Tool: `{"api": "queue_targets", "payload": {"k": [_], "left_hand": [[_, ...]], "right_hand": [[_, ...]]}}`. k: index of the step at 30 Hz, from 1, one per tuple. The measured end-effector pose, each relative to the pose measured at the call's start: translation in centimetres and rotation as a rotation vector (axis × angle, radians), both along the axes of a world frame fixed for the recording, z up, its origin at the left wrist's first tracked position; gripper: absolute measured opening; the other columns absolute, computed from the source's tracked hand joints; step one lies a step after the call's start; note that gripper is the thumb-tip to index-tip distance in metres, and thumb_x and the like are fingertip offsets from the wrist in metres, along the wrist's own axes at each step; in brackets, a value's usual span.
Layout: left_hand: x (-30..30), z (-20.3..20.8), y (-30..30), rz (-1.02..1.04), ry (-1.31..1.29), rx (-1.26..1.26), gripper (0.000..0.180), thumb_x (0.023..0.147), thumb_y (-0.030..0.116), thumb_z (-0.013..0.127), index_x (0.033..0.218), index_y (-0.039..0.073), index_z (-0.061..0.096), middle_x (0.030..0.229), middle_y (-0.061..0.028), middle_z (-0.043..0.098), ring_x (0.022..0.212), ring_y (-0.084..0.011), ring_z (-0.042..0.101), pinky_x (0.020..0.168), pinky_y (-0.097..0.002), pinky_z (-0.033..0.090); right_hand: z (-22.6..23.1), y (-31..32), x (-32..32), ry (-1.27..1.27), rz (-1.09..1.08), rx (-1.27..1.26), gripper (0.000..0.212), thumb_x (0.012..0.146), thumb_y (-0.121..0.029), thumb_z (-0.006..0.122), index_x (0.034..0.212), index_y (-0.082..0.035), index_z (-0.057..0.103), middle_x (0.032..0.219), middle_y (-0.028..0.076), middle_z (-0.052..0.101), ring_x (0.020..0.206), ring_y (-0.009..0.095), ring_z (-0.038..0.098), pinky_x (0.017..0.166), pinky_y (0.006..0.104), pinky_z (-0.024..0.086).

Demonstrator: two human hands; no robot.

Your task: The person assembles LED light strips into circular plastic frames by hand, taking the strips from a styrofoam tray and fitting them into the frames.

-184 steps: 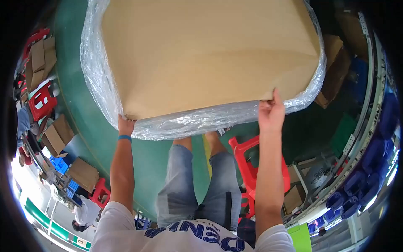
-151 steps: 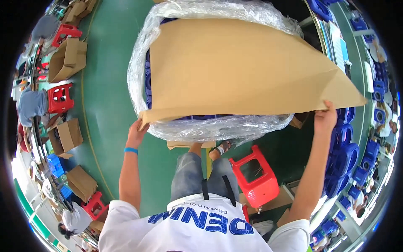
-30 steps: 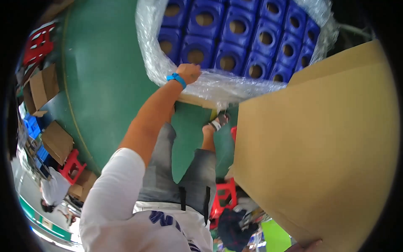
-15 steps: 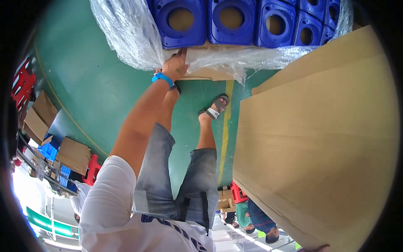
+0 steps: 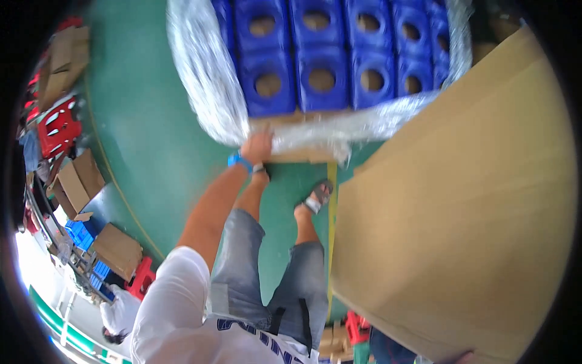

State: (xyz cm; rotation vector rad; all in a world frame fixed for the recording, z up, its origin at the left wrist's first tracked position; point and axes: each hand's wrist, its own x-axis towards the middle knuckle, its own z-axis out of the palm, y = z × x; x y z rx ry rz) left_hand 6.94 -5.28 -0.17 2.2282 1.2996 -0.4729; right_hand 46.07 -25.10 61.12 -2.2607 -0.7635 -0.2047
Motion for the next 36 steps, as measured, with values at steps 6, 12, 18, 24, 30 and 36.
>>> {"api": "queue_targets", "payload": {"k": [6,12,18,24,30,36], "left_hand": [[-2.6,19.2,-12.1,0.393,-0.535,-0.164,0.029,0.094,0.018,0.066,0.118,0.004,0.071,0.124,-0.0182,0.069,0.116,-0.0392,0.065,0.103,-0.0468,0.052],[2.4,37.6,-17.7,0.429,-0.801,-0.174,0.037,0.092,0.023,0.073,0.122,0.002,0.070,0.127,-0.0208,0.067,0.119,-0.0403,0.064,0.103,-0.0465,0.053],[11.2,53.2,-19.9,0.360,-0.992,-0.045,0.091,0.085,0.035,0.083,0.159,0.006,0.039,0.155,-0.0274,0.045,0.143,-0.0438,0.045,0.116,-0.0462,0.043],[13.5,59.4,-18.3,0.228,-0.867,0.299,0.099,0.080,0.033,0.085,0.161,0.007,0.034,0.161,-0.0240,0.039,0.149,-0.0410,0.038,0.122,-0.0594,0.031],[4.7,59.0,-18.9,0.392,-0.700,0.630,0.078,0.075,-0.009,0.062,0.151,-0.003,0.047,0.153,-0.0278,0.046,0.144,-0.0459,0.044,0.123,-0.0510,0.036],[-3.3,57.4,-22.3,0.543,-0.674,0.625,0.075,0.079,-0.016,0.055,0.152,0.004,0.051,0.157,-0.0203,0.050,0.149,-0.0369,0.043,0.125,-0.0478,0.036]], "right_hand": [[11.2,-8.5,5.4,0.027,-0.029,-0.181,0.043,0.094,-0.019,0.076,0.129,0.003,0.064,0.125,0.021,0.070,0.108,0.028,0.068,0.093,0.0430,0.059],[21.6,-3.3,4.2,0.451,0.165,0.571,0.041,0.105,-0.005,0.060,0.144,0.005,0.055,0.136,0.017,0.064,0.113,0.026,0.067,0.095,0.0409,0.058],[23.6,-1.7,8.4,0.531,0.356,0.855,0.034,0.106,-0.008,0.060,0.138,0.005,0.060,0.134,0.017,0.065,0.113,0.025,0.067,0.096,0.0417,0.058],[20.3,-0.1,3.8,-0.158,0.434,0.318,0.033,0.103,-0.006,0.062,0.134,0.005,0.062,0.130,0.017,0.067,0.114,0.028,0.068,0.094,0.0434,0.060],[20.3,-0.2,-1.0,1.000,0.411,0.911,0.033,0.099,-0.001,0.064,0.132,0.005,0.062,0.126,0.015,0.069,0.114,0.026,0.069,0.094,0.0411,0.060],[17.2,3.0,-6.2,1.179,0.555,0.814,0.033,0.094,0.005,0.065,0.127,0.008,0.063,0.124,0.013,0.069,0.107,0.022,0.070,0.093,0.0366,0.057]]}}
